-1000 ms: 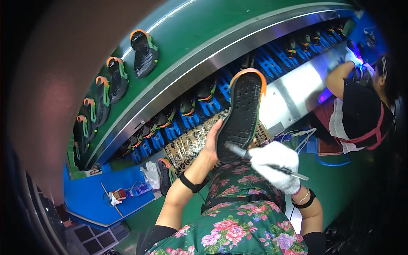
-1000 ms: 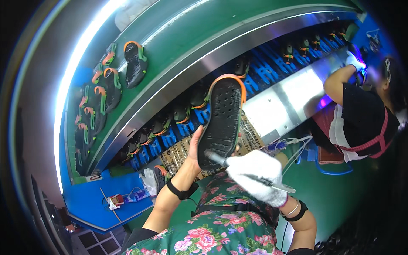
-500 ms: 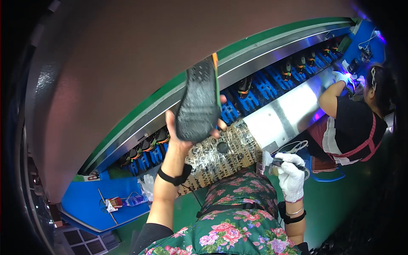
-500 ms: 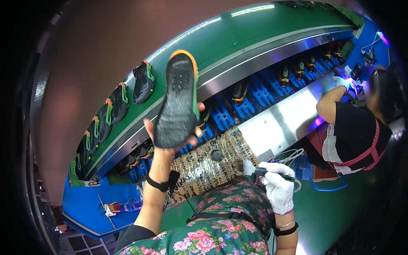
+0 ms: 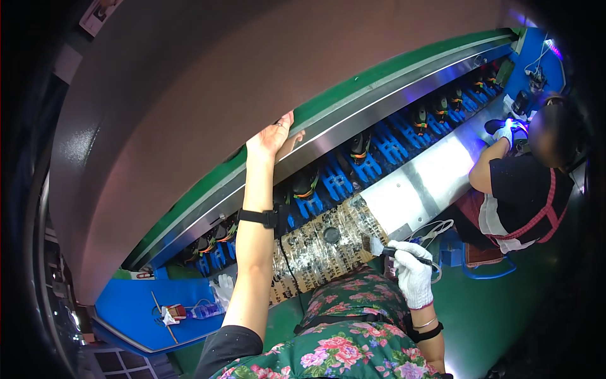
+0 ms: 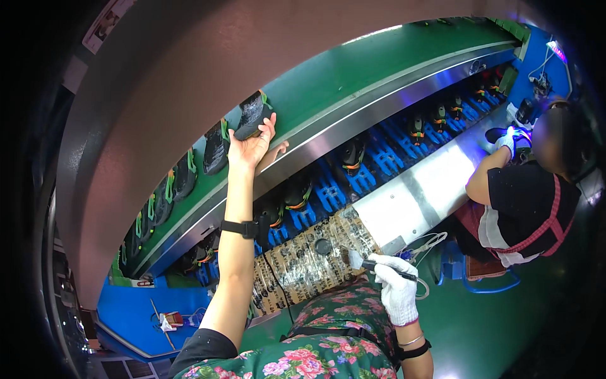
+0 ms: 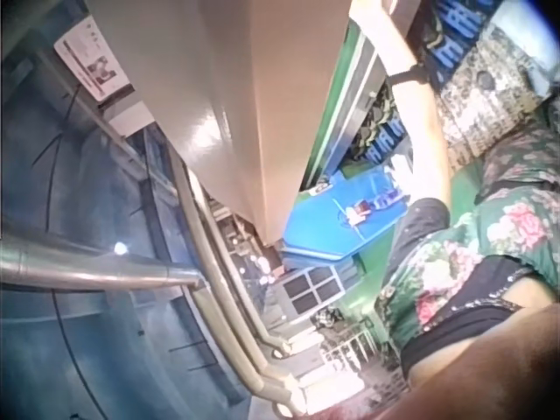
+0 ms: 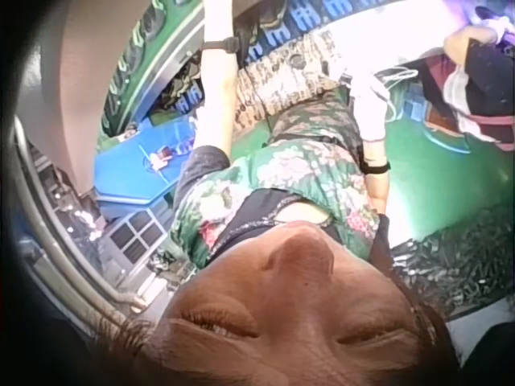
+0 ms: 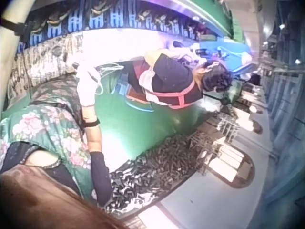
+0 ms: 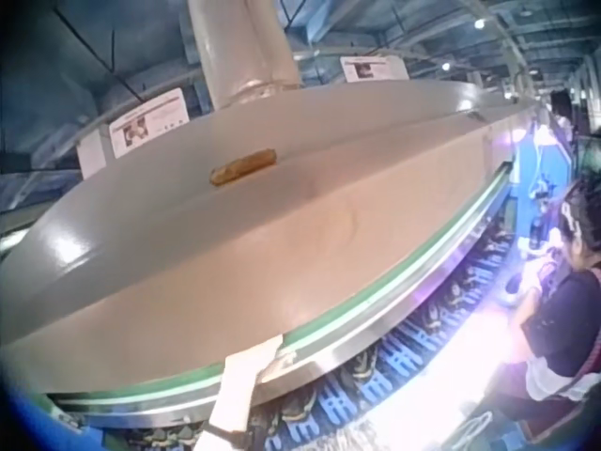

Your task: Applying adhesive to the bottom of shoe soles using a brush on an assembly line.

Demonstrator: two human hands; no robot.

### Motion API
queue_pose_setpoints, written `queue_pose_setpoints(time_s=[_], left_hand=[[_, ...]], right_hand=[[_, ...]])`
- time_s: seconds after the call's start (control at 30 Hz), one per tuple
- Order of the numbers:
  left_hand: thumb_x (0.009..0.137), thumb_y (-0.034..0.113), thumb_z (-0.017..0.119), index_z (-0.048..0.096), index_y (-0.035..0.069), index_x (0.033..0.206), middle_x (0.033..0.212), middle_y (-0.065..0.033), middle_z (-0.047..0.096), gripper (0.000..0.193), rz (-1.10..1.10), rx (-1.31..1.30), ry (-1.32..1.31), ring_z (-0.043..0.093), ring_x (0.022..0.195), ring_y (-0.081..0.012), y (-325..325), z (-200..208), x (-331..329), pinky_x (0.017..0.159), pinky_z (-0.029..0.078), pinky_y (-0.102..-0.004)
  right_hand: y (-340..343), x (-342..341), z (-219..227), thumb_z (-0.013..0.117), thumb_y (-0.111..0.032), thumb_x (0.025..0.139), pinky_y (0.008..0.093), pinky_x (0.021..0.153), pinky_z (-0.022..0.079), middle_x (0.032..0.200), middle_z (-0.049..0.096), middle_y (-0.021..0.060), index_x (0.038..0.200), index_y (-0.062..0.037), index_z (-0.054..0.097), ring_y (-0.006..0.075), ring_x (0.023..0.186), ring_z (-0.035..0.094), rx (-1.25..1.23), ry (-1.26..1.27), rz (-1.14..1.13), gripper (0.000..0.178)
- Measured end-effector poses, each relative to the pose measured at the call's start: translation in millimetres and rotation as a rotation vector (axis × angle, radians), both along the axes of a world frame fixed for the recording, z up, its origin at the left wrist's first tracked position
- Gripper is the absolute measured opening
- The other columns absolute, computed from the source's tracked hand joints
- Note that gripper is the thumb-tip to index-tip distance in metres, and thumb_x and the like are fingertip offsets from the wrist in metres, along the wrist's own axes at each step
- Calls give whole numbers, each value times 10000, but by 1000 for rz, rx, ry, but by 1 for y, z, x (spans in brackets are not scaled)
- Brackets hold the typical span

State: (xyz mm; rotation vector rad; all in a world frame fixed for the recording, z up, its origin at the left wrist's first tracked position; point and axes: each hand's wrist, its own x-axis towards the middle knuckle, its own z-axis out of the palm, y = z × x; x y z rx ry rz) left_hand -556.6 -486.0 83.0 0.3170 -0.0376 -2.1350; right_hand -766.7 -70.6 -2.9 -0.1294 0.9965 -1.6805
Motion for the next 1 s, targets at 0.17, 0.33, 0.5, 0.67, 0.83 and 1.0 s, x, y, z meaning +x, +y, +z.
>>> queue_pose_setpoints(time_s=[0.17,0.33,0.5,0.67,0.83,1.0], left_hand=[[985,419,613,300,-134,1450,1462,-301,348,788,47,30,16,429,1327,-459,48,14,-22,1101,476,-476],[1058,539,382,153,-163,1524,1551,-343,296,873,-7,-1,2,298,1479,-412,92,20,-1,1200,375,-465],[1069,536,360,332,-179,1452,1455,-335,438,812,44,-118,-122,454,1382,-410,80,23,8,1138,457,-457],[1056,409,475,519,-95,1375,1275,-230,626,597,-145,-399,-434,623,1169,-354,138,42,-27,987,533,-407],[988,237,505,645,9,850,774,-115,571,301,169,-731,-448,558,725,-224,261,114,-39,597,466,-334],[982,244,519,645,15,874,806,-114,573,283,625,-1576,-503,554,755,-221,304,146,-52,621,462,-340]], right_hand=[[1,-2,-11,675,32,810,213,636,481,976,764,128,1045,58,748,97,681,611,31,14,-22,248],[-1,-7,-12,676,31,811,212,643,484,999,765,135,1050,59,747,96,689,615,38,-14,-8,251],[-12,5,-14,675,39,820,212,637,488,1001,765,134,1039,53,750,99,683,616,32,-12,20,232],[-4,-8,-5,678,28,823,218,618,489,969,762,125,1042,52,749,104,659,614,24,-21,10,231],[0,-18,-3,681,5,859,233,620,481,935,754,70,1044,19,766,87,686,597,37,215,36,204],[-8,-5,7,680,6,886,233,726,500,1013,759,71,1079,19,759,99,802,646,-37,24,30,209]])
